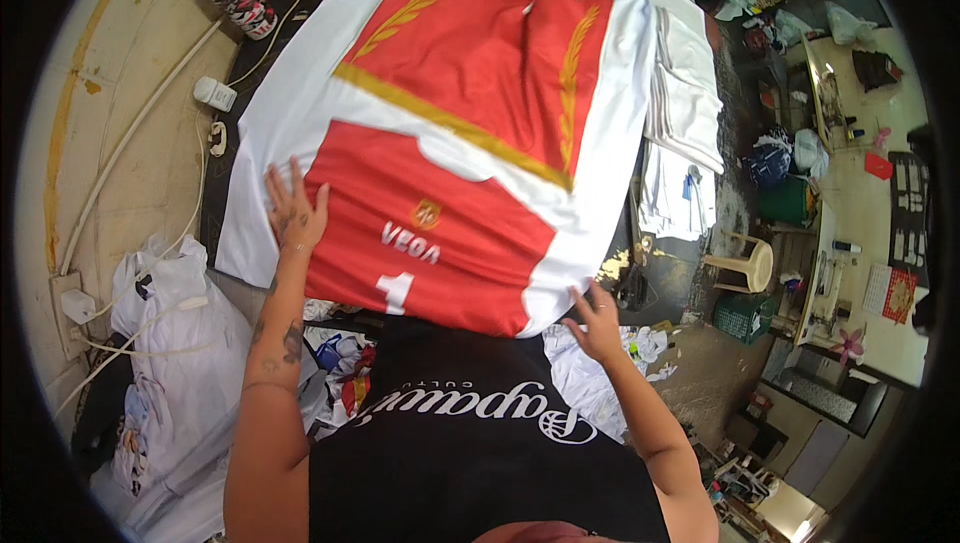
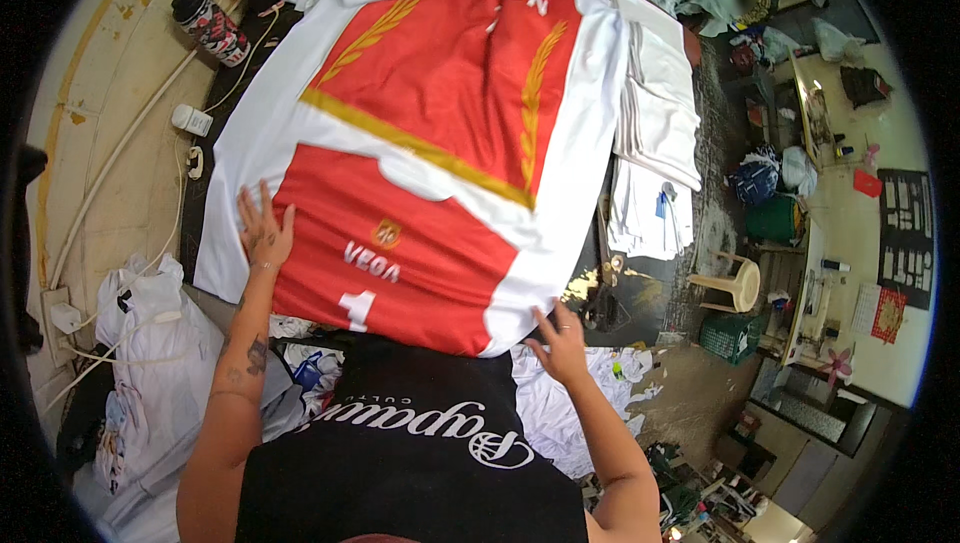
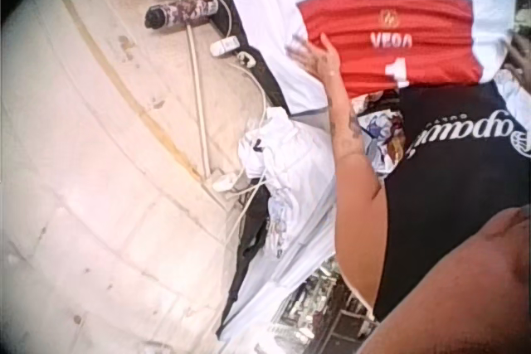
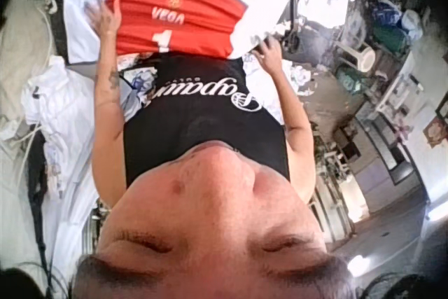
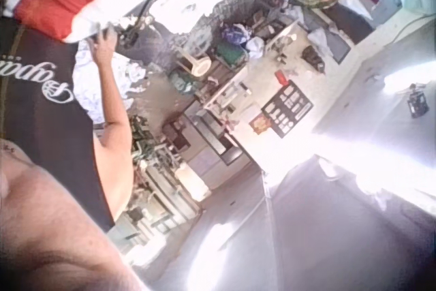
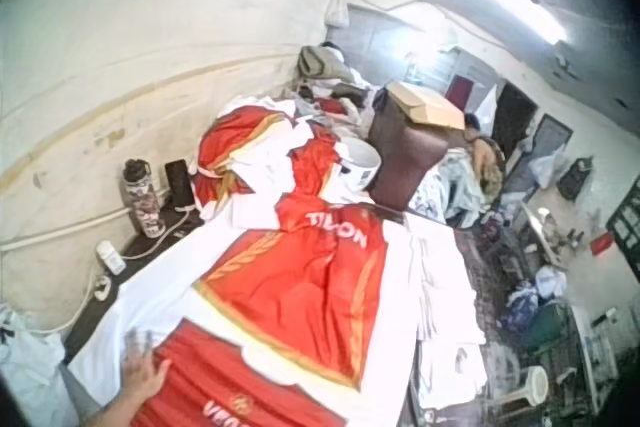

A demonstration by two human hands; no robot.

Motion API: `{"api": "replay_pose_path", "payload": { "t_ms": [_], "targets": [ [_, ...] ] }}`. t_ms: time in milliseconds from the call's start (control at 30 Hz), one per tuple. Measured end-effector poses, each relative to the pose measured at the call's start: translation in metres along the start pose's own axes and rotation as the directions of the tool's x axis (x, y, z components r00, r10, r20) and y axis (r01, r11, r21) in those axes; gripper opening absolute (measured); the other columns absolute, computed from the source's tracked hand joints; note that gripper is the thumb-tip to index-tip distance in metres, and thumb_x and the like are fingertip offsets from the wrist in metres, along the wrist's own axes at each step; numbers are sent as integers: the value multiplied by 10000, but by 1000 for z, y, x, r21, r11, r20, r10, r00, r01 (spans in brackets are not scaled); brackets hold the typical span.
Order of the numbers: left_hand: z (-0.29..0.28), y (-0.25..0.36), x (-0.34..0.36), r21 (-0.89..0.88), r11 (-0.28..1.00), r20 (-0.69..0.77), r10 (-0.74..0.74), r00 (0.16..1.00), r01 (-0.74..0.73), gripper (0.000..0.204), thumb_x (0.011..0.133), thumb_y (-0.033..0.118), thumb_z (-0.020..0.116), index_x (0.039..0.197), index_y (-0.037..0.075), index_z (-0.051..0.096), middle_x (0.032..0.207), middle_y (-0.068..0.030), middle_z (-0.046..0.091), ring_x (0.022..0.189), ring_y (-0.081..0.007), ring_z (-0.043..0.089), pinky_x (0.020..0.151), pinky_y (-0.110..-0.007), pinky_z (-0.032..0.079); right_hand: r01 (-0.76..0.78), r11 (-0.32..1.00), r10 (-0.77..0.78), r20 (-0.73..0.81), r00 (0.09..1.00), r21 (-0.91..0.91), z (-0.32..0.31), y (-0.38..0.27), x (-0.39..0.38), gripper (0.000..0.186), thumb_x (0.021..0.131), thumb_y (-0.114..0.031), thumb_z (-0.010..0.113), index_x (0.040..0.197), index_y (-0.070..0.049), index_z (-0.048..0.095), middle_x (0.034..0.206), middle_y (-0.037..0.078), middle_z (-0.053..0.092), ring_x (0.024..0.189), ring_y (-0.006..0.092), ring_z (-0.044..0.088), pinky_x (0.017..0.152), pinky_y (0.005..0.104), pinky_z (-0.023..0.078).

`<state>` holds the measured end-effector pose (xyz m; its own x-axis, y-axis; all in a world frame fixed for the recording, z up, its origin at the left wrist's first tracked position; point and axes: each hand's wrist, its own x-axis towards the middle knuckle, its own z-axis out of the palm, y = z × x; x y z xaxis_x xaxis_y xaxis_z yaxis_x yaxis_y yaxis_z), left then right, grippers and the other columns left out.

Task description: The person repeatedly folds white fabric pieces, uses shears to cut them, and cuts a red and white jersey and a black jersey. The person handles multiple garments and fabric pieces on a cluttered work table.

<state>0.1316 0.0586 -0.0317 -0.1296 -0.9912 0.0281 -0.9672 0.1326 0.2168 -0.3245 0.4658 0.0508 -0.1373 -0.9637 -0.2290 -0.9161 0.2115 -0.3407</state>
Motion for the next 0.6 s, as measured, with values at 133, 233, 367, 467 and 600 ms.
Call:
{"api": "replay_pose_path", "payload": {
  "t_ms": [133, 233, 367, 467, 600],
  "targets": [
    [-5, -51, -7, 156, 977, 163, -168, 972, 142, 840, 993, 565, 563, 1666, 222, 196, 1705, -257, 102, 1582, -427, 87, 1189, -663, 243, -530, 843, 531, -16, 847, -92, -25, 67, -27, 752, 870, -165, 734, 1565, -188, 446, 1314, 301, 541, 1180, 438, 561, 988, 509, 493],
    [-16, 8, -2, 239, 863, -186, -409, 894, 445, 684, 993, 364, 587, 1580, 113, 343, 1567, -339, 349, 1474, -467, 333, 1127, -616, 355, -470, 873, 479, 49, 876, -130, -25, 96, -16, 749, 884, -142, 695, 1574, -212, 413, 1236, 305, 548, 1132, 444, 575, 944, 506, 518],
    [-18, 176, -76, -287, 823, -314, 401, 860, -489, 270, 836, 40, 546, 1076, -4, 659, 950, -221, 640, 923, -415, 602, 816, -494, 487, -253, 967, 253, -7, 967, 19, -17, 122, -8, 559, 854, -63, 681, 1383, -184, 549, 1194, 255, 522, 1097, 451, 582, 964, 492, 508],
    [2, 275, -180, -492, 531, 62, 812, 580, -690, 316, 847, 289, 696, 1073, 68, 694, 1067, -168, 661, 1011, -343, 627, 896, -460, 490, -159, 926, 173, -11, 985, 344, -25, 144, -23, 543, 858, -70, 698, 1366, -186, 550, 1226, 274, 508, 1112, 416, 594, 928, 471, 527],
    [23, 306, -258, -448, 630, -141, 650, 746, -634, 401, 781, 241, 775, 1161, 124, 725, 1211, -119, 629, 1125, -310, 595, 989, -447, 434, -484, -8, 75, 483, 872, 875, -65, 178, -62, 378, 953, -165, 711, 1300, -120, 566, 950, 136, 611, 750, 273, 666, 620, 365, 543]
  ]
}}
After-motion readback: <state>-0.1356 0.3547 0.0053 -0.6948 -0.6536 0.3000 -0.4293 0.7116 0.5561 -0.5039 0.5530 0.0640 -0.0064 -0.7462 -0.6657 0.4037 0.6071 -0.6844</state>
